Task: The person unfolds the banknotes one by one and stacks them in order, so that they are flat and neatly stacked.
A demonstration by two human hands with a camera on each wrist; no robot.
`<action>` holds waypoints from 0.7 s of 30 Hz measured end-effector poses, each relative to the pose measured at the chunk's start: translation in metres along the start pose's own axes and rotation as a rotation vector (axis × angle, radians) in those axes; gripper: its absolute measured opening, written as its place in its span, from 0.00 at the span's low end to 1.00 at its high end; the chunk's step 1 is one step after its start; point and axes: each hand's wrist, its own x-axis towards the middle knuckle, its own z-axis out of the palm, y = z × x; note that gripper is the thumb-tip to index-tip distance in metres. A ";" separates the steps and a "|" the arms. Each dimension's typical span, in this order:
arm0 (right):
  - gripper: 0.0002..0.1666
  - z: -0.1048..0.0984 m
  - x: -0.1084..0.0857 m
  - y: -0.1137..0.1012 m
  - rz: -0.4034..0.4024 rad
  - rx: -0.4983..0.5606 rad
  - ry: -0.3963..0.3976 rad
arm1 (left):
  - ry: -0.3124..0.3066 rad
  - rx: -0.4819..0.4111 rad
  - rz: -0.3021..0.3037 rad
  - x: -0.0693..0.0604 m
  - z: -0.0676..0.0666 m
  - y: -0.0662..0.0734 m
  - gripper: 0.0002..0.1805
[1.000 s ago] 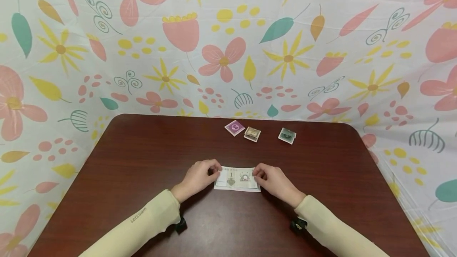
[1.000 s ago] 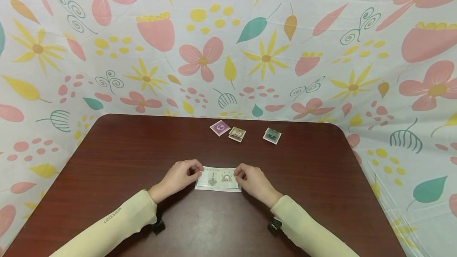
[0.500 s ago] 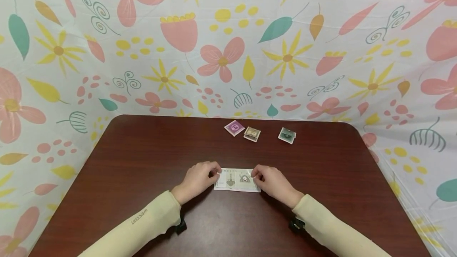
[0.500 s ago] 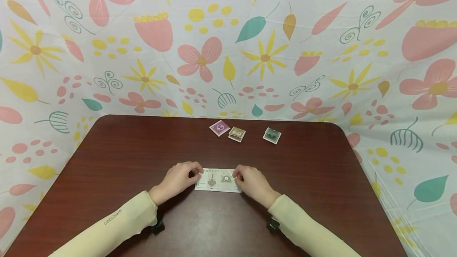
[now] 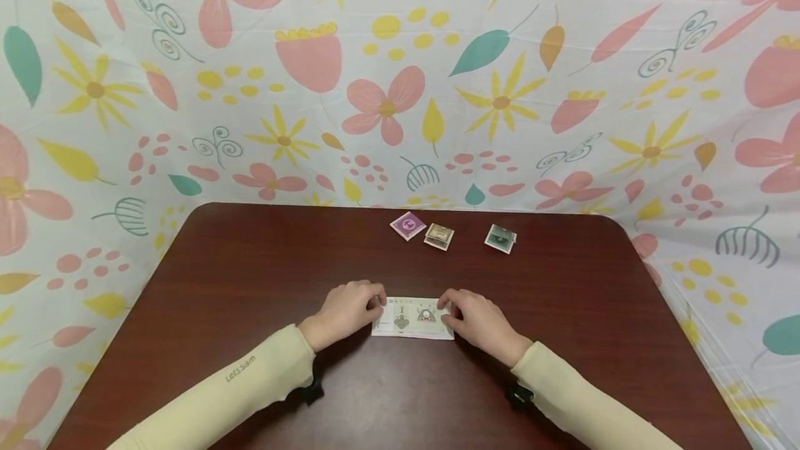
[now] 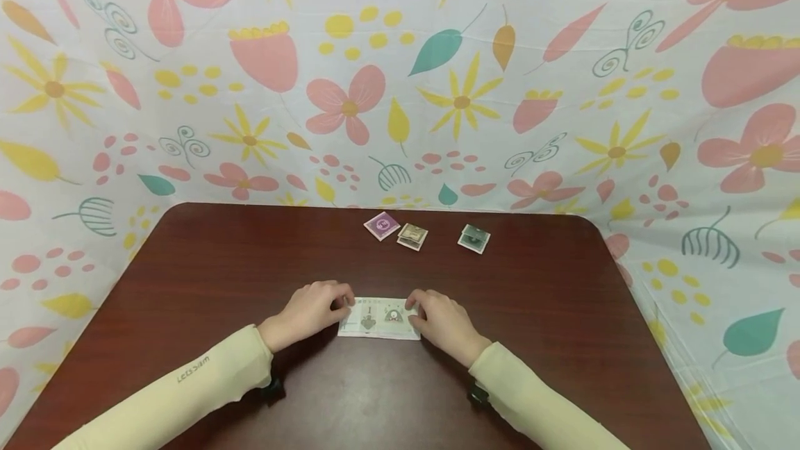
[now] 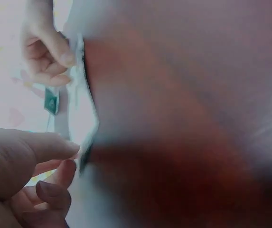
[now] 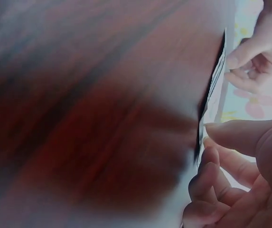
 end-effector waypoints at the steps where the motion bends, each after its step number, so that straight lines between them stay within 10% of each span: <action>1: 0.09 0.000 0.000 0.001 -0.004 0.007 -0.002 | -0.012 0.001 0.003 0.003 -0.003 0.000 0.04; 21: 0.10 0.001 -0.001 0.005 -0.022 0.031 -0.010 | 0.175 -0.242 -0.306 0.108 -0.016 -0.030 0.06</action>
